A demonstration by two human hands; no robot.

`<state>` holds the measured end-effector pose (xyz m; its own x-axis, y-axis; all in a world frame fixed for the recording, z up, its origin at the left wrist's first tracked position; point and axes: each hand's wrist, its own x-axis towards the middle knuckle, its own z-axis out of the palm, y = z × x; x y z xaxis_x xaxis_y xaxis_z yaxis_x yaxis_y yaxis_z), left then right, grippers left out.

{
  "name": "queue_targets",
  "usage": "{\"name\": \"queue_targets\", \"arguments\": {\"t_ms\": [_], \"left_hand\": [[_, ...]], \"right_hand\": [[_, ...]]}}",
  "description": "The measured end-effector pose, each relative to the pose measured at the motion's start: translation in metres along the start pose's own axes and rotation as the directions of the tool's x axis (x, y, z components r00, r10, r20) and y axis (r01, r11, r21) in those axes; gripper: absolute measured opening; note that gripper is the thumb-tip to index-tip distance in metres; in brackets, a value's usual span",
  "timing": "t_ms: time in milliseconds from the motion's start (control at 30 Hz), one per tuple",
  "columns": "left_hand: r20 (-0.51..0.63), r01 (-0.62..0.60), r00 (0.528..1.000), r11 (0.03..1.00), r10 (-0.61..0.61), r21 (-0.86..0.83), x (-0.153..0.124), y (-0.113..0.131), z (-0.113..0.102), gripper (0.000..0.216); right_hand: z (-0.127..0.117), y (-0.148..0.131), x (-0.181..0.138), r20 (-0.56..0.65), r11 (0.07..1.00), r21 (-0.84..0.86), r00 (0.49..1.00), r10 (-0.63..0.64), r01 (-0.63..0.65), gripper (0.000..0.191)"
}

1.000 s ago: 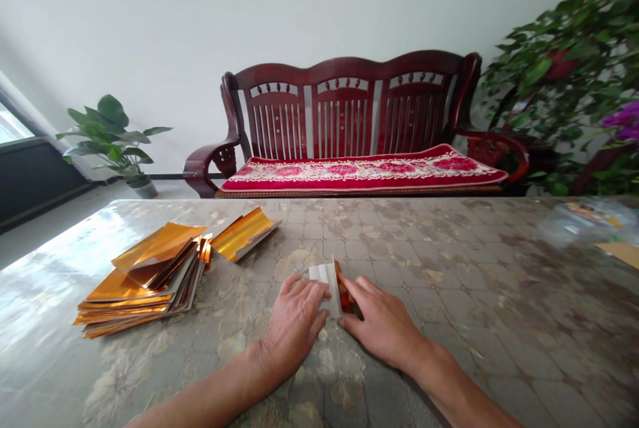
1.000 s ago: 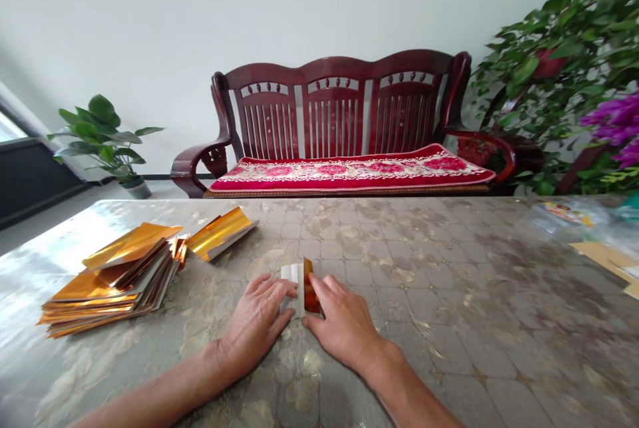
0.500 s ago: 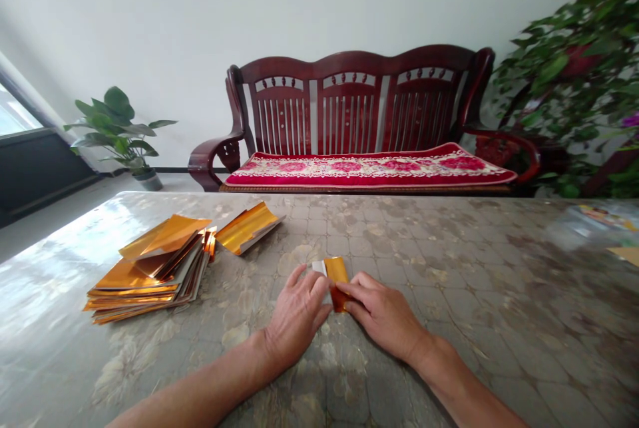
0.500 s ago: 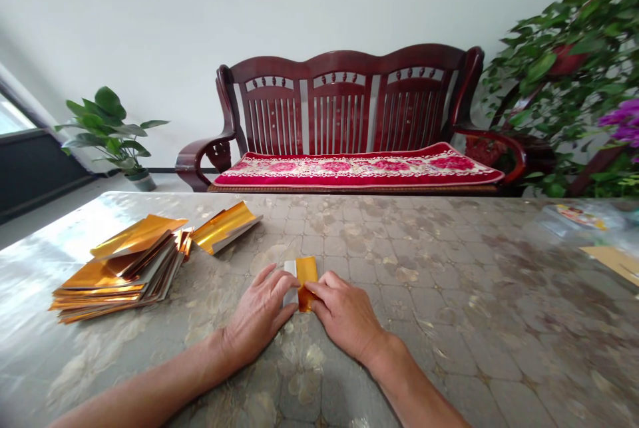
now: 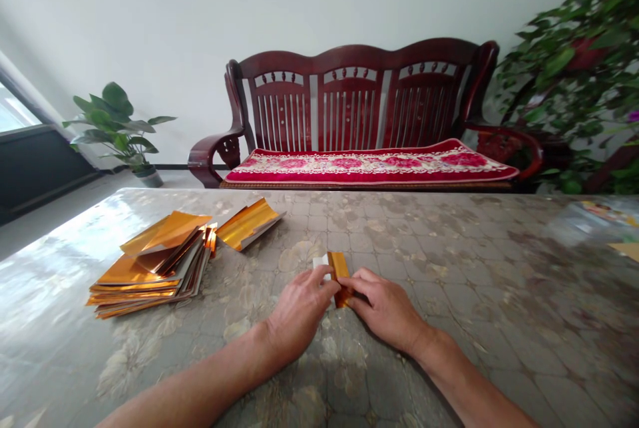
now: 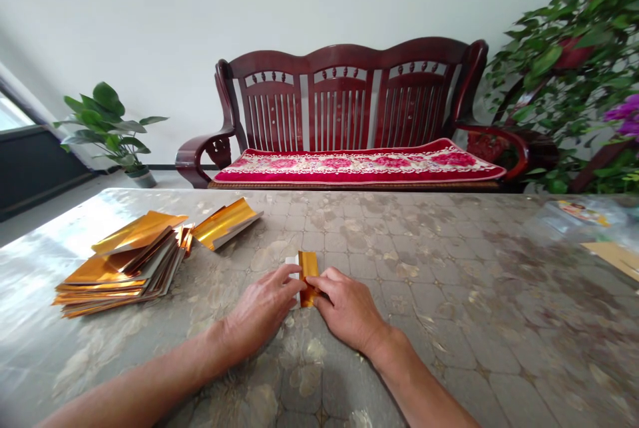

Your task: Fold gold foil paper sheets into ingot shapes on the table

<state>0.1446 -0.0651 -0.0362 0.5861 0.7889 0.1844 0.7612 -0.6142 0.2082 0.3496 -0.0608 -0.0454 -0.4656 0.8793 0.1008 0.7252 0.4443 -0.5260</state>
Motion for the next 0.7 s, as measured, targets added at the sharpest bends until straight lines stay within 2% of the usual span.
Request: {"name": "queue_targets", "arguments": {"t_ms": [133, 233, 367, 567, 700], "left_hand": [[0.043, -0.037, 0.999, 0.995, 0.033, 0.092, 0.0047, 0.0022, -0.0009, 0.022], [0.051, -0.054, 0.997, 0.996, 0.051, 0.069, 0.0061, 0.0027, -0.0015, 0.017], [0.012, -0.008, 1.000, 0.999, 0.008, 0.047, 0.0066, 0.0042, -0.0047, 0.015], [-0.002, 0.079, 0.997, 0.994, -0.079, 0.077, 0.0040, 0.0051, -0.0058, 0.020], [0.005, 0.111, 0.994, 0.992, -0.112, 0.058, 0.0024, 0.0044, -0.0027, 0.016]], "right_hand": [[-0.0003, 0.0040, 0.0007, 0.000, 0.999, 0.037, 1.000, -0.016, 0.016, 0.039], [-0.0011, 0.0048, 0.0016, 0.005, 0.999, 0.028, 1.000, -0.020, 0.019, 0.038], [-0.0037, 0.0017, 0.0006, -0.004, 1.000, 0.007, 1.000, -0.029, 0.029, 0.037], [-0.0034, 0.0004, -0.0019, -0.047, 0.999, 0.046, 0.999, -0.012, 0.015, 0.063], [0.0007, 0.0054, -0.0010, -0.065, 0.997, 0.074, 0.998, -0.005, 0.010, 0.055]]}}
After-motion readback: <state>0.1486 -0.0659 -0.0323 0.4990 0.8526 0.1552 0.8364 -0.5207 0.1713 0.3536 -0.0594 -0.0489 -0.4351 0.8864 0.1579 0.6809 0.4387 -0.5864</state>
